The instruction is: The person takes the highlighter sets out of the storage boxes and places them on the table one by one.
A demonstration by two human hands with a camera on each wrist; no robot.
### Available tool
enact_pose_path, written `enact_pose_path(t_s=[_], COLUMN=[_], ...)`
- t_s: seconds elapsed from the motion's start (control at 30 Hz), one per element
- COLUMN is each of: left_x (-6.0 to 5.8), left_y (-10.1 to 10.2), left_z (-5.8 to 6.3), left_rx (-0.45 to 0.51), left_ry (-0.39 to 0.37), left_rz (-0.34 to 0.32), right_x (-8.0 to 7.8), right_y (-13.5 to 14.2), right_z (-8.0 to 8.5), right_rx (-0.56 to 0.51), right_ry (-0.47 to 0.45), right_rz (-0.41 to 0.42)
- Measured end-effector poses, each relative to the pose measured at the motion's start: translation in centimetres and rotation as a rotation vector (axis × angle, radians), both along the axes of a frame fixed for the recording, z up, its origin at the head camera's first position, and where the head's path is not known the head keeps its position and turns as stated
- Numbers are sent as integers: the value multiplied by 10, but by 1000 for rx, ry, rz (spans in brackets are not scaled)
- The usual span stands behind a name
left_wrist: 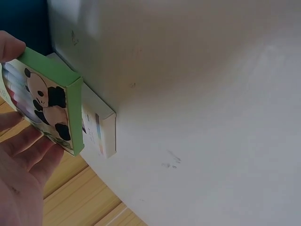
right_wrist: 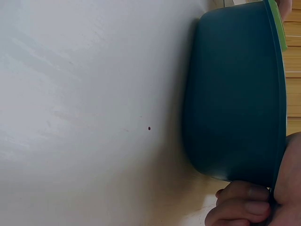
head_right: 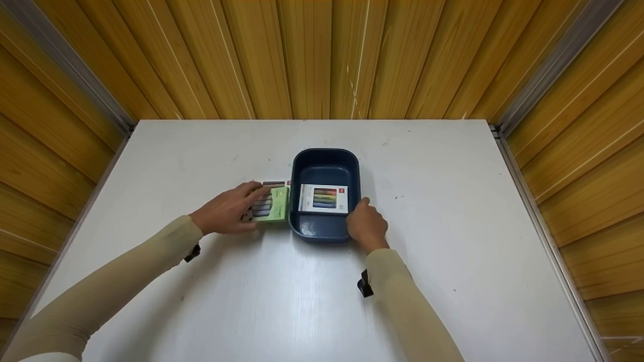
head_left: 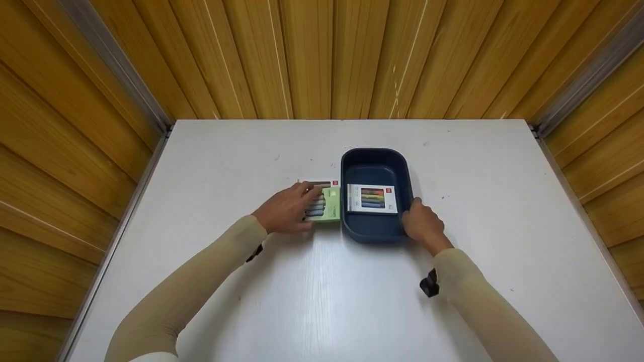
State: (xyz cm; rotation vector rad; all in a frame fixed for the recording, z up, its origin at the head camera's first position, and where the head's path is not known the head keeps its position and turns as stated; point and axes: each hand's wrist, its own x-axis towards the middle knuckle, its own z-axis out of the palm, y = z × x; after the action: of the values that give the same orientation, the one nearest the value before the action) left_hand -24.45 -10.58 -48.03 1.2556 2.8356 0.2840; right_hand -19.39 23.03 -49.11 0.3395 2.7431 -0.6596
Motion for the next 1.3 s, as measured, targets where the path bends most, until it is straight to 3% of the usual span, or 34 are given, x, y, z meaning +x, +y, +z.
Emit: enact_pose_path(t_s=[0.83, 1.3], left_x=[12, 16], left_y=[4, 5], left_z=[-13, -22], left_rx=[-73, -52], left_ry=[-20, -4], left_rz=[-23, -48], right_x=[0, 0], right_y=[0, -1], right_z=[1, 0], right_rx=[-3, 0], right_ry=[0, 0], right_rz=[-1, -6])
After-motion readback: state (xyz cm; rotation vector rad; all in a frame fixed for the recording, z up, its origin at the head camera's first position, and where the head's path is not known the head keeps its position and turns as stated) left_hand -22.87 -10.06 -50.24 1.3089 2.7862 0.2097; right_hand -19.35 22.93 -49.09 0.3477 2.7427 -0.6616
